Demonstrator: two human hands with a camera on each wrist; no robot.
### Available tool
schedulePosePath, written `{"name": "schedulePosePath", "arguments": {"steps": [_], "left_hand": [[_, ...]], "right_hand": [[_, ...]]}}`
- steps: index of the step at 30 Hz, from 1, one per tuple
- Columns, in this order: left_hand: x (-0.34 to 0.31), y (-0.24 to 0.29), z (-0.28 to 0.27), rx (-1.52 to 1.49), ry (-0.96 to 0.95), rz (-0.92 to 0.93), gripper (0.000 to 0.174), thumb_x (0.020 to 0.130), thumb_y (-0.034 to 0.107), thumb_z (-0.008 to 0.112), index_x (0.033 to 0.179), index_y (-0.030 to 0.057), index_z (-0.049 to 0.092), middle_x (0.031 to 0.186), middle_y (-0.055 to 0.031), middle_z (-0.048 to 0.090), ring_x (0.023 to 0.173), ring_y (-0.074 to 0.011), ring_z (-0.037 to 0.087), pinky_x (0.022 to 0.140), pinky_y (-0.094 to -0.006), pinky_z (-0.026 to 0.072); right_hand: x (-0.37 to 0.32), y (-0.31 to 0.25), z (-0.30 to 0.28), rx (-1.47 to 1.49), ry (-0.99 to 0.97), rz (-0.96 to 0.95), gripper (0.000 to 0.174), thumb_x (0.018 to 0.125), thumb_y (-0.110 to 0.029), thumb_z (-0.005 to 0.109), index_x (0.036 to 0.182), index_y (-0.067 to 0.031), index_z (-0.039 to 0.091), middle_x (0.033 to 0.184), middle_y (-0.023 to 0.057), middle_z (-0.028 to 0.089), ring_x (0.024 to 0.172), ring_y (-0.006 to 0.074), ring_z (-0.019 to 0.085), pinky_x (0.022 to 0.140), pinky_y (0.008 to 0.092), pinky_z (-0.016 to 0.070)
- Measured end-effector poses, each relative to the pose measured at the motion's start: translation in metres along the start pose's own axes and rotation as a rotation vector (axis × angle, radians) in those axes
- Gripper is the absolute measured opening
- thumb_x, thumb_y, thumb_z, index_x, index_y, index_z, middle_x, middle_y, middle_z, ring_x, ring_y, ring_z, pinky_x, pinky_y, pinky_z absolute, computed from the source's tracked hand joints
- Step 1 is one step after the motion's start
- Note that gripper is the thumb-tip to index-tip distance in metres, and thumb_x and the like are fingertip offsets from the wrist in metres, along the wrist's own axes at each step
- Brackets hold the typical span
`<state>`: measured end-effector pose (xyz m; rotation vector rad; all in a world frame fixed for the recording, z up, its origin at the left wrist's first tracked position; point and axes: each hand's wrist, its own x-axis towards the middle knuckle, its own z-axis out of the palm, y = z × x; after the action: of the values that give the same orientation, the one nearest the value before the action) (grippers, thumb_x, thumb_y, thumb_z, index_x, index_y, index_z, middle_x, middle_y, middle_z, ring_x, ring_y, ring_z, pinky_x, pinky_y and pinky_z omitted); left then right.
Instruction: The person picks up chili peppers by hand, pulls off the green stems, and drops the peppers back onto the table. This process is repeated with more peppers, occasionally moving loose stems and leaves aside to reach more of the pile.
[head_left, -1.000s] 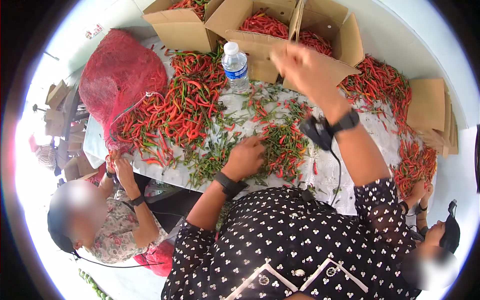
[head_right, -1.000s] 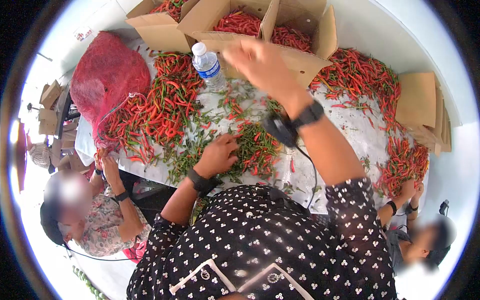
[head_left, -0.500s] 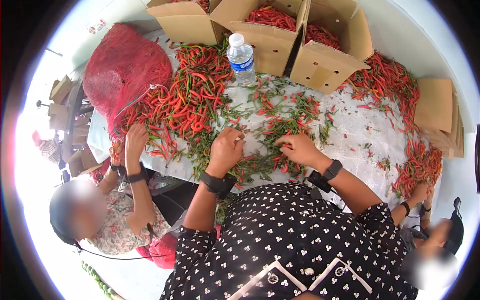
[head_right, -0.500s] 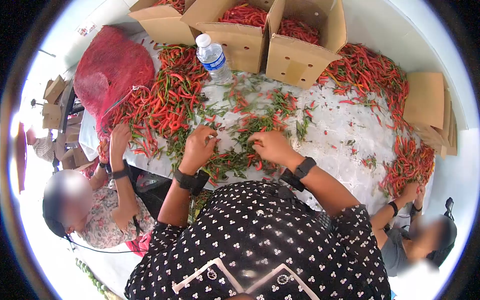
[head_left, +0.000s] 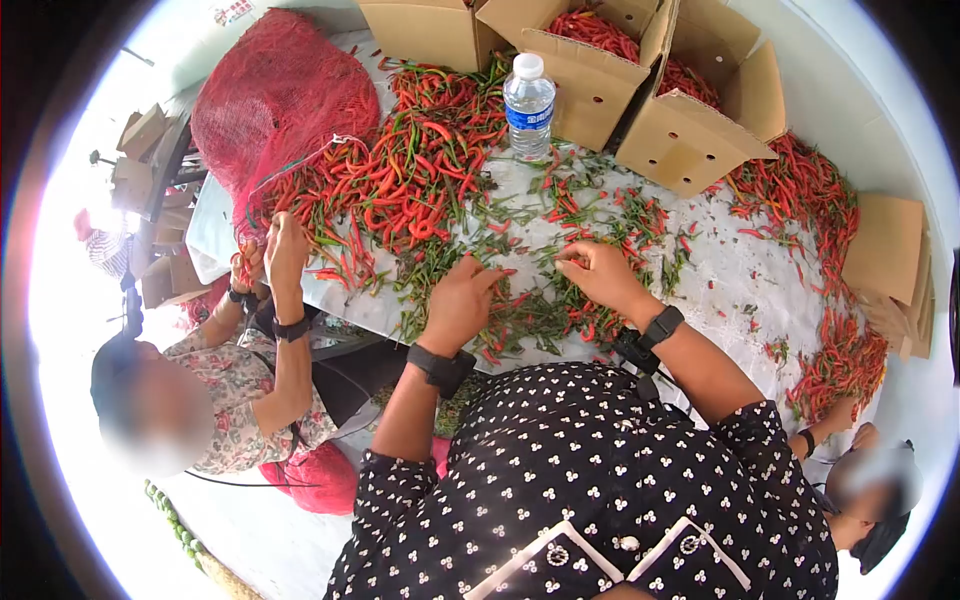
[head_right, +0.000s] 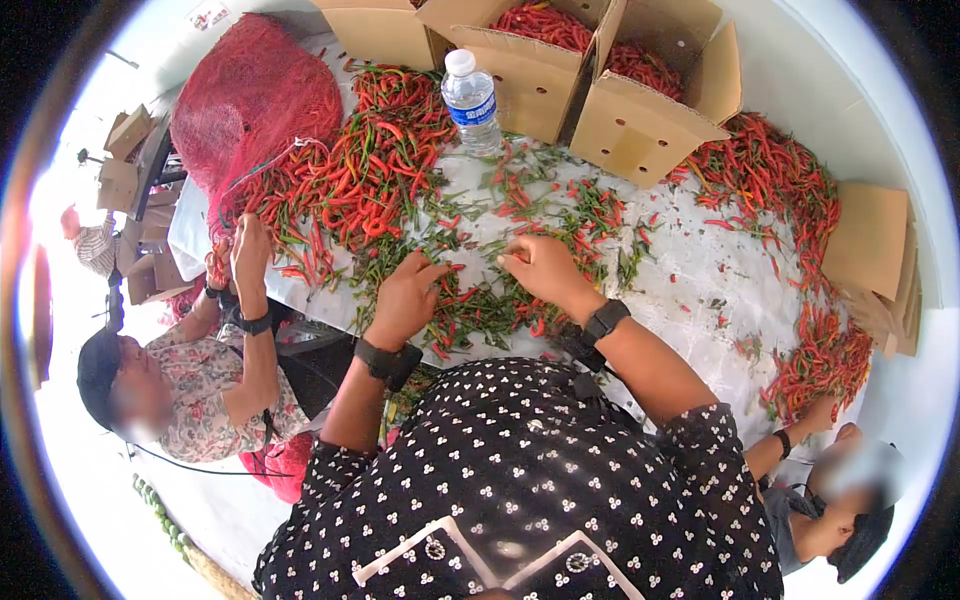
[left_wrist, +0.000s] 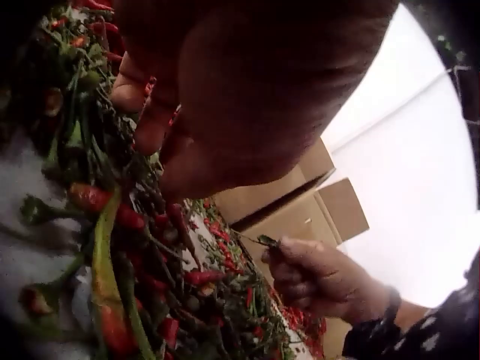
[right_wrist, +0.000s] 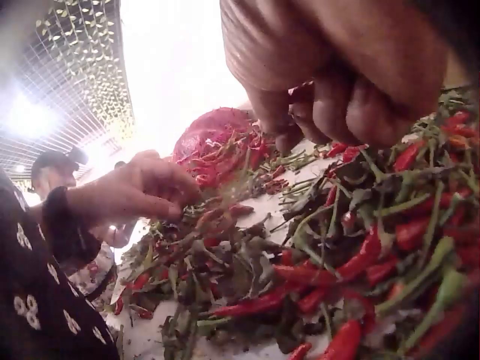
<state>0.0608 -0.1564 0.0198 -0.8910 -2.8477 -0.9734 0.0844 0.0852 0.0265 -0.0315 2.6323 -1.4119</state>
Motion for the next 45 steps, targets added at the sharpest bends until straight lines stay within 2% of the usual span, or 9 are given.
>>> {"name": "schedulePosePath", "arguments": {"steps": [5,9,18,20,22,28,33,40,45], "left_hand": [[0.019,0.009,0.005,-0.029,0.048,0.080,0.017,0.075,0.007,0.059,0.091,0.0060,0.062,0.089,-0.0101,0.059,0.073,-0.0287,0.059,0.061,-0.0354,0.0474],[0.036,0.024,0.014,-0.572,-0.140,-0.201,0.013,0.083,0.008,0.057,0.092,-0.0016,0.056,0.067,-0.0061,0.060,0.054,-0.0094,0.054,0.050,-0.0238,0.0436],[0.046,0.060,0.012,-0.909,-0.321,-0.335,0.007,0.082,0.003,0.055,0.083,-0.0015,0.050,0.065,-0.0076,0.059,0.057,-0.0126,0.060,0.049,-0.0246,0.0459],[0.049,0.059,0.015,-0.923,-0.340,-0.348,0.006,0.081,0.004,0.055,0.083,-0.0012,0.051,0.064,-0.0101,0.060,0.056,-0.0162,0.062,0.049,-0.0272,0.0463],[0.056,0.056,0.023,-0.299,-0.083,-0.042,0.010,0.077,0.005,0.056,0.085,0.0002,0.054,0.064,-0.0169,0.060,0.055,-0.0275,0.061,0.051,-0.0342,0.0469],[0.060,0.065,0.034,-0.230,-0.219,0.219,0.018,0.073,0.010,0.057,0.091,0.0079,0.060,0.087,-0.0138,0.059,0.070,-0.0334,0.060,0.063,-0.0401,0.0490],[0.057,0.060,0.057,-0.018,-0.302,0.467,0.020,0.072,0.007,0.055,0.091,0.0100,0.060,0.101,-0.0107,0.052,0.081,-0.0319,0.058,0.067,-0.0407,0.0491],[0.040,0.027,0.030,-0.040,-0.216,0.228,0.011,0.073,0.005,0.053,0.082,0.0074,0.058,0.096,-0.0108,0.053,0.075,-0.0326,0.058,0.063,-0.0406,0.0482],[0.022,0.020,0.014,-0.094,-0.044,0.124,0.012,0.072,0.005,0.056,0.084,0.0051,0.060,0.098,-0.0114,0.054,0.075,-0.0328,0.058,0.065,-0.0399,0.0479]], "right_hand": [[-0.007,0.004,-0.014,1.022,-0.326,0.514,0.028,0.092,-0.027,0.049,0.101,-0.0033,0.058,0.073,-0.0006,0.056,0.054,0.0075,0.045,0.047,0.0226,0.0345],[-0.011,-0.014,-0.013,1.228,-0.209,0.551,0.029,0.093,-0.030,0.048,0.099,-0.0034,0.057,0.073,0.0007,0.055,0.054,0.0074,0.048,0.046,0.0208,0.0350],[-0.008,-0.009,-0.013,0.943,-0.128,0.441,0.015,0.083,-0.015,0.062,0.093,-0.0040,0.057,0.069,-0.0046,0.052,0.054,0.0033,0.043,0.046,0.0194,0.0301],[-0.008,-0.005,-0.007,0.441,-0.026,0.142,0.012,0.083,-0.014,0.062,0.085,-0.0026,0.059,0.068,-0.0033,0.053,0.056,0.0018,0.042,0.047,0.0198,0.0313],[-0.013,-0.036,-0.017,0.451,0.016,0.087,0.012,0.083,-0.013,0.062,0.083,-0.0018,0.059,0.067,-0.0026,0.054,0.057,0.0011,0.042,0.047,0.0199,0.0317],[-0.024,-0.011,-0.061,0.988,-0.109,0.196,0.021,0.091,-0.021,0.047,0.077,-0.0064,0.052,0.069,0.0010,0.055,0.051,0.0048,0.046,0.040,0.0165,0.0285],[-0.068,0.017,-0.044,0.561,-0.177,0.327,0.016,0.084,-0.019,0.055,0.085,-0.0034,0.059,0.069,0.0051,0.059,0.062,0.0110,0.057,0.055,0.0256,0.0440],[-0.069,0.025,-0.012,-0.283,-0.334,-0.221,0.021,0.071,-0.008,0.058,0.091,-0.0079,0.062,0.082,0.0148,0.060,0.079,0.0352,0.058,0.068,0.0436,0.0446],[-0.054,0.023,-0.016,0.035,-0.266,-0.085,0.014,0.079,-0.010,0.056,0.091,-0.0033,0.059,0.077,0.0079,0.060,0.062,0.0205,0.055,0.057,0.0330,0.0431]]}}
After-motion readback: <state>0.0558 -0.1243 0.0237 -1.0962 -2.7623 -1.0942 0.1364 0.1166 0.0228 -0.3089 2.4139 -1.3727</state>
